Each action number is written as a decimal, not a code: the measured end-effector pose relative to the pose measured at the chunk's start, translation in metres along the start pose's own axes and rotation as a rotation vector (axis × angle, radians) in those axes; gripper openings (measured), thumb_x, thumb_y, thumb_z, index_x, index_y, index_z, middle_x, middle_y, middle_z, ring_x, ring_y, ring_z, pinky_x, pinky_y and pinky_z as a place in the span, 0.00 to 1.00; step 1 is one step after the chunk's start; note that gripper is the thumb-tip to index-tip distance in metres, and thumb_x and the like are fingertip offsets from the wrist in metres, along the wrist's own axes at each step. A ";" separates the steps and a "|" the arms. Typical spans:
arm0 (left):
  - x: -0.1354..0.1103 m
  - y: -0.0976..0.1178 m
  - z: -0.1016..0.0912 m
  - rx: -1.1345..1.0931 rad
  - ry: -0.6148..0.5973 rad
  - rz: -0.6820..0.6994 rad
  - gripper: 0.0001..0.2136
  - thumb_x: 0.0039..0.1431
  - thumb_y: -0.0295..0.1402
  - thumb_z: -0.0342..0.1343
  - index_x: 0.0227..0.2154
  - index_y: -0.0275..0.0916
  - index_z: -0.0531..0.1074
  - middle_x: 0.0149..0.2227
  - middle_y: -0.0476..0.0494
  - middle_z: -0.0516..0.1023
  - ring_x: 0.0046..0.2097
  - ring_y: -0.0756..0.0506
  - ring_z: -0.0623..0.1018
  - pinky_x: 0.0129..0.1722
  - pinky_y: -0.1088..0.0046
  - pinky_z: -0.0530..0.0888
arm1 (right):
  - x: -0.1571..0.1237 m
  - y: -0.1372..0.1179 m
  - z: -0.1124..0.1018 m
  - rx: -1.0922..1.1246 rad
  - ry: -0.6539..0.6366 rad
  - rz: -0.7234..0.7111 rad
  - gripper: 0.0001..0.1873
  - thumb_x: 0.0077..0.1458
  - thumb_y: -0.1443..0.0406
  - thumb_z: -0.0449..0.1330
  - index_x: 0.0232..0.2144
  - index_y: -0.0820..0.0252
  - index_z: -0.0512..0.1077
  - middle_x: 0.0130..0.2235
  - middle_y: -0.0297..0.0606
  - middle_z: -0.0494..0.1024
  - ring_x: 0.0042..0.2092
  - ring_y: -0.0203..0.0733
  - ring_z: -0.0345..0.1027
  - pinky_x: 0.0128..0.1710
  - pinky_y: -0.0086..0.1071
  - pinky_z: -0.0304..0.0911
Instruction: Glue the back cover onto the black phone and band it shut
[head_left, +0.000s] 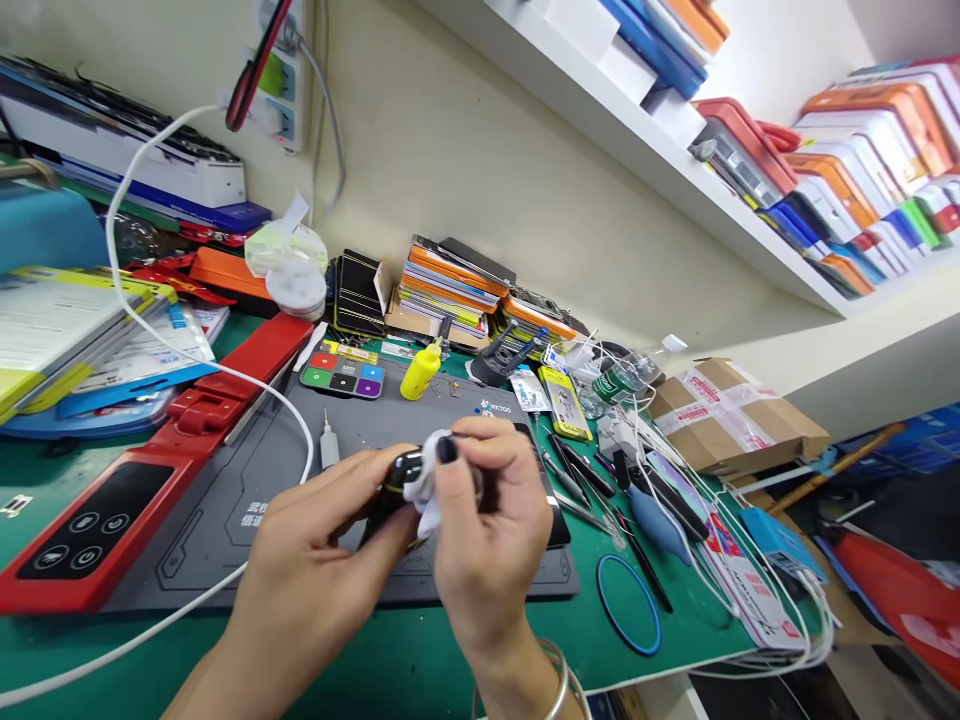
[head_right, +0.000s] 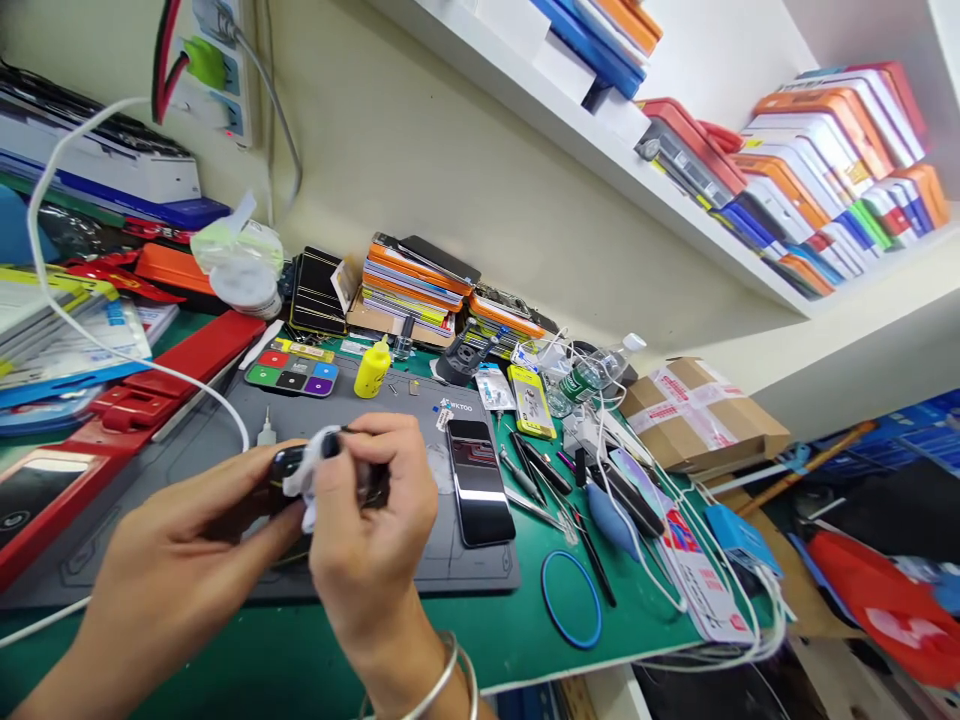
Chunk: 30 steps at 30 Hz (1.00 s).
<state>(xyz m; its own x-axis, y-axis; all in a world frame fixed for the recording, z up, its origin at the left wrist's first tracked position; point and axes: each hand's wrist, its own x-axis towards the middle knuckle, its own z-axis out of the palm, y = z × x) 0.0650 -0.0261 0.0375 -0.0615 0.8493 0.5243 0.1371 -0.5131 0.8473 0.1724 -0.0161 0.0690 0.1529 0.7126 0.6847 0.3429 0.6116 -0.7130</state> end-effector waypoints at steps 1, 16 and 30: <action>-0.001 -0.001 0.001 0.004 0.009 0.006 0.13 0.58 0.27 0.60 0.45 0.46 0.78 0.39 0.52 0.81 0.35 0.56 0.79 0.38 0.92 0.73 | 0.000 0.002 0.002 0.038 0.041 0.031 0.04 0.59 0.72 0.58 0.33 0.60 0.67 0.36 0.36 0.71 0.34 0.30 0.67 0.29 0.23 0.66; -0.003 -0.004 -0.003 0.050 0.008 -0.100 0.16 0.56 0.29 0.59 0.48 0.47 0.77 0.41 0.56 0.82 0.35 0.56 0.80 0.36 0.93 0.72 | -0.005 0.012 -0.010 -0.003 -0.242 -0.129 0.07 0.48 0.75 0.64 0.28 0.60 0.71 0.54 0.39 0.67 0.53 0.43 0.69 0.49 0.37 0.69; 0.002 -0.023 0.003 -0.462 -0.013 -0.738 0.31 0.57 0.46 0.63 0.62 0.51 0.62 0.54 0.44 0.76 0.50 0.43 0.79 0.44 0.76 0.78 | 0.008 0.041 -0.072 0.311 0.154 0.447 0.04 0.46 0.66 0.71 0.27 0.57 0.79 0.29 0.32 0.73 0.31 0.27 0.67 0.30 0.18 0.64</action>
<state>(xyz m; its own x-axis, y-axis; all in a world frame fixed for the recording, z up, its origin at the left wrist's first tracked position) 0.0650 -0.0126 0.0188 0.0354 0.9846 -0.1711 -0.3484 0.1726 0.9213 0.2550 -0.0098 0.0560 0.3620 0.8814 0.3036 -0.0714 0.3510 -0.9337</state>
